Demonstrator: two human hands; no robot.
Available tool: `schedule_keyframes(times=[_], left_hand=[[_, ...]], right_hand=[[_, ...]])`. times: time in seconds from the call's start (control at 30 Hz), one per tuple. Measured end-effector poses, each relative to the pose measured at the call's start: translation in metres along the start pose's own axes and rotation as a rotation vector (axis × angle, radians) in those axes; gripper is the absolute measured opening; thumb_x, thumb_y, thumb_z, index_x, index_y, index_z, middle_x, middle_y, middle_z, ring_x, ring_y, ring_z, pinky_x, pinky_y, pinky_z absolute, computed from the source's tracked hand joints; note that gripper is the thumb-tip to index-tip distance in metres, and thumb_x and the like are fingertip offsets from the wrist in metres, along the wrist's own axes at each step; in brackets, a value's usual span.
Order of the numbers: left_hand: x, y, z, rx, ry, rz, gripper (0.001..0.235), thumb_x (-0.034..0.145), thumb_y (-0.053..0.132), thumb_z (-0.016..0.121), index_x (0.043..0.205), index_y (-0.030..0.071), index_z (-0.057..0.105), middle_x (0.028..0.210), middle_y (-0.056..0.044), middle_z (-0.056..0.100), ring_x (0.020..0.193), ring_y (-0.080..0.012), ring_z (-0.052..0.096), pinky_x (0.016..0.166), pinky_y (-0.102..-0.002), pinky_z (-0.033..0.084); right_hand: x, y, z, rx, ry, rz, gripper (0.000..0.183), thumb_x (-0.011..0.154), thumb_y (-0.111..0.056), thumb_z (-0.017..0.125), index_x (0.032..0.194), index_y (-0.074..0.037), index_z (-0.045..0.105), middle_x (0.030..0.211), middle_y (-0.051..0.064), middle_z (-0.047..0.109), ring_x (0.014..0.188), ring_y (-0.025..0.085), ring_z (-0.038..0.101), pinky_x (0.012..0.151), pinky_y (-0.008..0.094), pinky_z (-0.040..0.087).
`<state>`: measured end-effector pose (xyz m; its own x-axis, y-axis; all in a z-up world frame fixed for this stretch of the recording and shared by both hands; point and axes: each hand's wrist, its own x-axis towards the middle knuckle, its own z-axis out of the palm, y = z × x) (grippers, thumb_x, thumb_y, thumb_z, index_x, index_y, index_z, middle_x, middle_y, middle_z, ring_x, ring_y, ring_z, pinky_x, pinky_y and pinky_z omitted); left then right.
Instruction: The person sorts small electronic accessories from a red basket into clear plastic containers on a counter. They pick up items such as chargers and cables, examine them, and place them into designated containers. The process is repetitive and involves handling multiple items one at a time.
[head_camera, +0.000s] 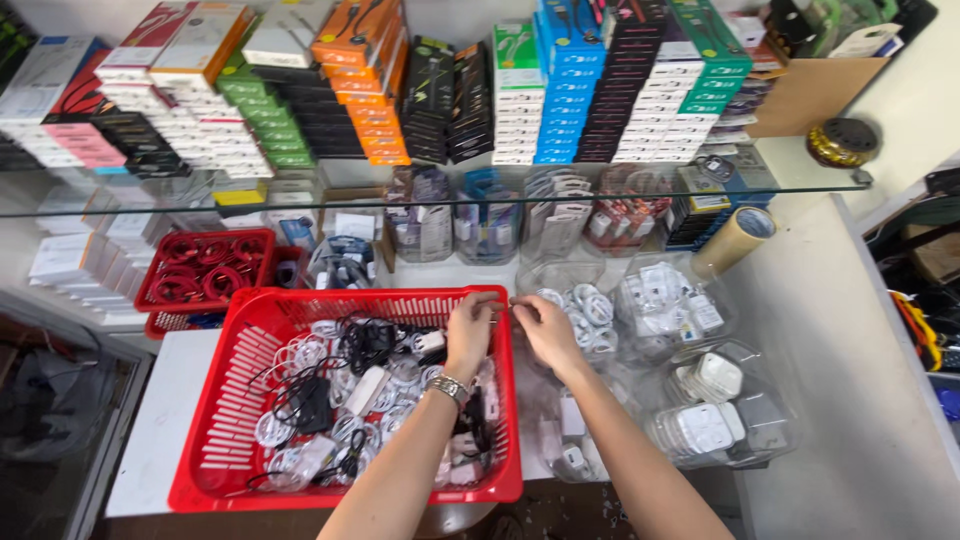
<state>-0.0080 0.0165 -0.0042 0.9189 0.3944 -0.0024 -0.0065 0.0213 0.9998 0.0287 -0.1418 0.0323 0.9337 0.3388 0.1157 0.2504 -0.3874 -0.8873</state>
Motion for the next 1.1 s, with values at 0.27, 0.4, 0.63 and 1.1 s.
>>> schedule_keyframes(times=[0.27, 0.4, 0.63, 1.1], left_hand=[[-0.013, -0.030, -0.134, 0.097, 0.187, -0.193, 0.023, 0.096, 0.004, 0.055, 0.111, -0.002, 0.072, 0.095, -0.010, 0.080, 0.078, -0.0153, 0.071, 0.067, -0.028, 0.055], [-0.027, -0.041, -0.175, 0.191, 0.186, -0.225, 0.024, 0.093, 0.004, 0.058, 0.113, 0.001, 0.072, 0.095, -0.008, 0.080, 0.078, -0.0118, 0.070, 0.068, -0.025, 0.053], [-0.031, -0.046, -0.244, 0.088, 0.131, -0.270, 0.024, 0.098, 0.004, 0.052, 0.111, 0.000, 0.072, 0.095, -0.010, 0.081, 0.081, -0.0150, 0.072, 0.072, -0.028, 0.058], [-0.062, -0.006, -0.278, 0.621, -0.332, -0.359, 0.043, 0.079, 0.024, 0.083, 0.114, 0.004, 0.068, 0.096, -0.013, 0.077, 0.082, -0.0216, 0.077, 0.071, -0.034, 0.061]], right_hand=[[-0.009, 0.008, 0.101, -0.211, -0.270, -0.002, 0.042, 0.088, -0.021, 0.068, 0.126, -0.003, 0.065, 0.118, 0.021, 0.070, 0.110, 0.036, 0.067, 0.093, 0.043, 0.051], [-0.018, 0.012, 0.143, -0.346, -0.385, 0.021, 0.040, 0.085, -0.020, 0.073, 0.122, -0.003, 0.068, 0.118, 0.023, 0.070, 0.111, 0.037, 0.067, 0.095, 0.043, 0.052], [-0.033, 0.024, 0.235, -0.365, -0.548, 0.037, 0.042, 0.084, -0.020, 0.071, 0.123, -0.005, 0.070, 0.111, 0.021, 0.075, 0.105, 0.034, 0.073, 0.093, 0.041, 0.057], [-0.036, -0.067, 0.254, -0.196, -0.447, 0.223, 0.051, 0.078, -0.030, 0.083, 0.118, -0.009, 0.059, 0.105, 0.012, 0.074, 0.096, 0.026, 0.075, 0.084, 0.038, 0.058]])
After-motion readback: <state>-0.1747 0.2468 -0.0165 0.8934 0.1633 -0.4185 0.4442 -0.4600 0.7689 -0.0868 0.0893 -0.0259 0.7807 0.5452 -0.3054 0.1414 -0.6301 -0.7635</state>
